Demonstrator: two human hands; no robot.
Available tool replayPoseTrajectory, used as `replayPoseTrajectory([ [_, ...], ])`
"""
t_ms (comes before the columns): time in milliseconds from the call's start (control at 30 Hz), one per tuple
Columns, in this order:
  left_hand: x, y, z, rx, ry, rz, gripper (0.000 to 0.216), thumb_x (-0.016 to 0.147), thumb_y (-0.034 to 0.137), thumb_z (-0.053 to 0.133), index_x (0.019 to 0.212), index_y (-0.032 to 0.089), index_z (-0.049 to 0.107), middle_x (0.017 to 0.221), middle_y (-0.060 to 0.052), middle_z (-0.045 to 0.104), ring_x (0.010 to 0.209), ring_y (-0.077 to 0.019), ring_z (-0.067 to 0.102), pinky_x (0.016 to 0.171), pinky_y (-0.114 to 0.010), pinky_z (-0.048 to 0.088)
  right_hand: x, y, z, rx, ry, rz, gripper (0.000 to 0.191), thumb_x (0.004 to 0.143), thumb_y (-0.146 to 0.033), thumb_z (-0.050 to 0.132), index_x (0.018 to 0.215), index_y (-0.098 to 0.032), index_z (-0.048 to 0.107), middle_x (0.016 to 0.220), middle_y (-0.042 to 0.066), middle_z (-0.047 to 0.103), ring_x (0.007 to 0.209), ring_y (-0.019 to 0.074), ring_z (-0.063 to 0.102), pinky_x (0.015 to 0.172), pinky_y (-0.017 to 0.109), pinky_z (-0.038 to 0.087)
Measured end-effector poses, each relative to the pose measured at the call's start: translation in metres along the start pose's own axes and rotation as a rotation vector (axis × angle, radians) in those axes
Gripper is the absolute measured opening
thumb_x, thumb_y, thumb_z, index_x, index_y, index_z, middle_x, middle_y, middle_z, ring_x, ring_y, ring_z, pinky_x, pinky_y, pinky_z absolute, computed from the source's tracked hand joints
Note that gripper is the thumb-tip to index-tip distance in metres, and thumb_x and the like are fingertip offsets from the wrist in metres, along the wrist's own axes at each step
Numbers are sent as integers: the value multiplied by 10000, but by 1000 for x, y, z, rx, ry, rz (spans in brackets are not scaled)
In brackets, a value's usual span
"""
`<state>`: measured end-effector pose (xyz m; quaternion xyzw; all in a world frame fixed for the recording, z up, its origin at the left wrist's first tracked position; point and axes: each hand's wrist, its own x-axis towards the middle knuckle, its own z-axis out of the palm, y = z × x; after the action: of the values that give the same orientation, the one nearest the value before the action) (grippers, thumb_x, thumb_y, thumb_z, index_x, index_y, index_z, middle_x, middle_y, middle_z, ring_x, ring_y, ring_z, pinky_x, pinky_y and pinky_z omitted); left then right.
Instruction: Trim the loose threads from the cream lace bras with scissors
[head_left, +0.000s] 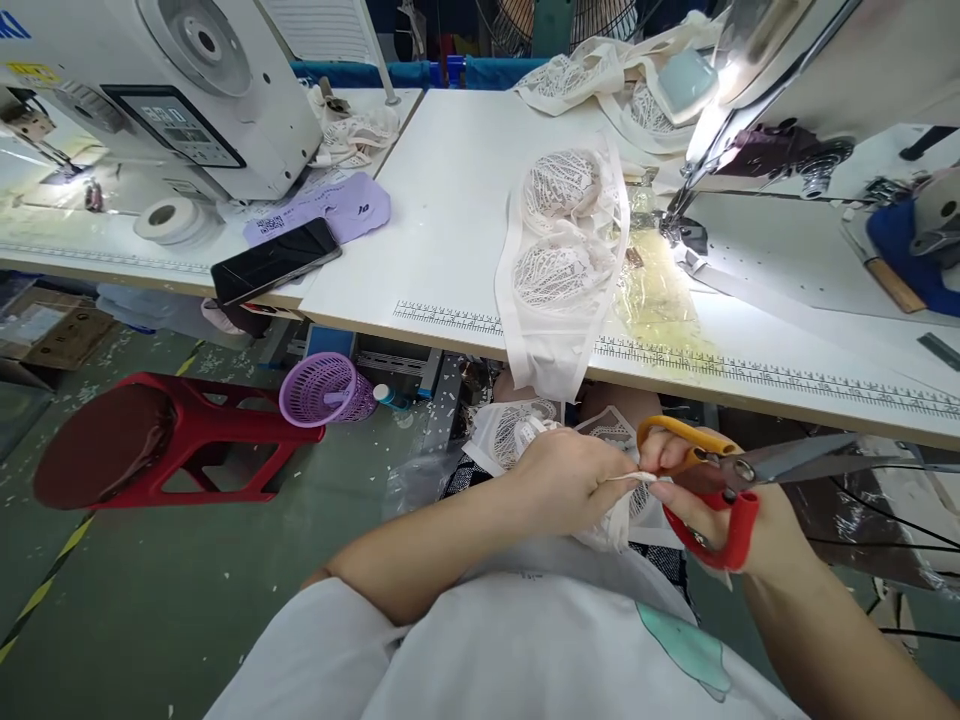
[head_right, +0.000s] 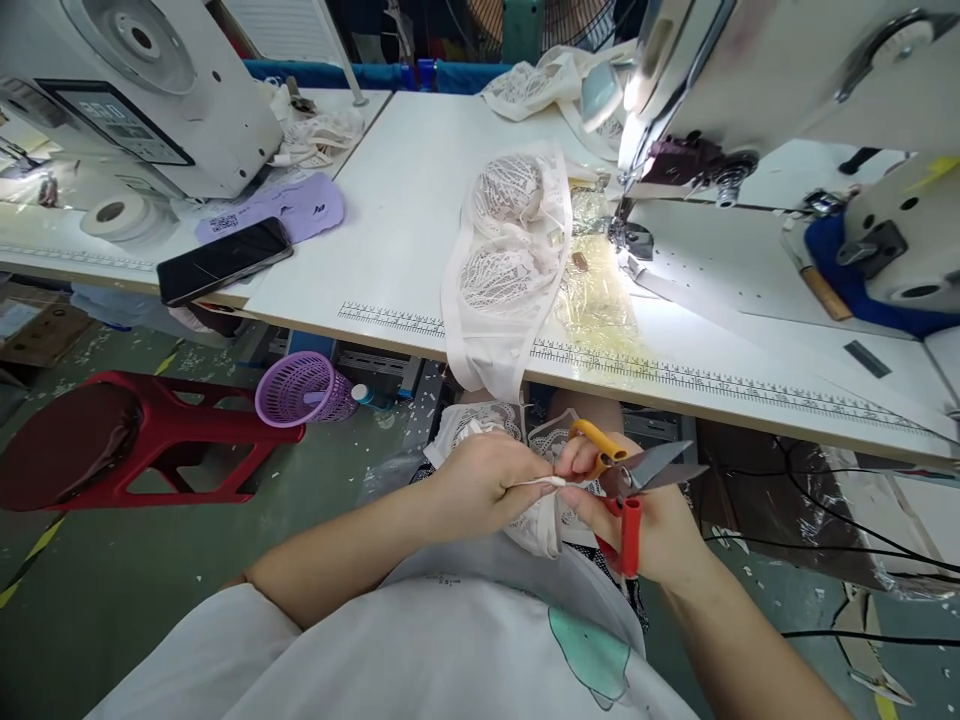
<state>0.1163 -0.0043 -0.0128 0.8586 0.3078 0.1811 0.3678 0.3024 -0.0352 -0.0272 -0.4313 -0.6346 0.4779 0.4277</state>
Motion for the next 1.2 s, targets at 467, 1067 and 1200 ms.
replayPoseTrajectory([
  [467, -8, 8, -8, -249, 27, -145, 194, 843, 298, 545, 900, 159, 666, 790, -27, 615, 715, -127, 561, 619, -215, 407, -8, 0, 3, 43, 47, 42, 171, 819, -276, 659, 808, -272, 488, 746, -12, 538, 700, 156, 551, 586, 269, 505],
  [1067, -11, 8, -5, -388, 230, -178, 257, 822, 260, 496, 594, 162, 560, 540, 13, 504, 537, -104, 458, 524, -218, 354, 12, -14, 12, -75, 51, -10, 204, 853, -387, 602, 798, -253, 458, 770, 3, 556, 710, 170, 582, 629, 296, 521],
  [1200, -20, -1, -20, -583, 522, -382, 198, 773, 319, 589, 682, 153, 645, 608, -2, 572, 554, -106, 473, 508, -217, 360, 13, 2, 19, -170, 35, 0, 318, 728, -414, 726, 886, -245, 508, 982, 64, 638, 879, 253, 618, 696, 374, 532],
])
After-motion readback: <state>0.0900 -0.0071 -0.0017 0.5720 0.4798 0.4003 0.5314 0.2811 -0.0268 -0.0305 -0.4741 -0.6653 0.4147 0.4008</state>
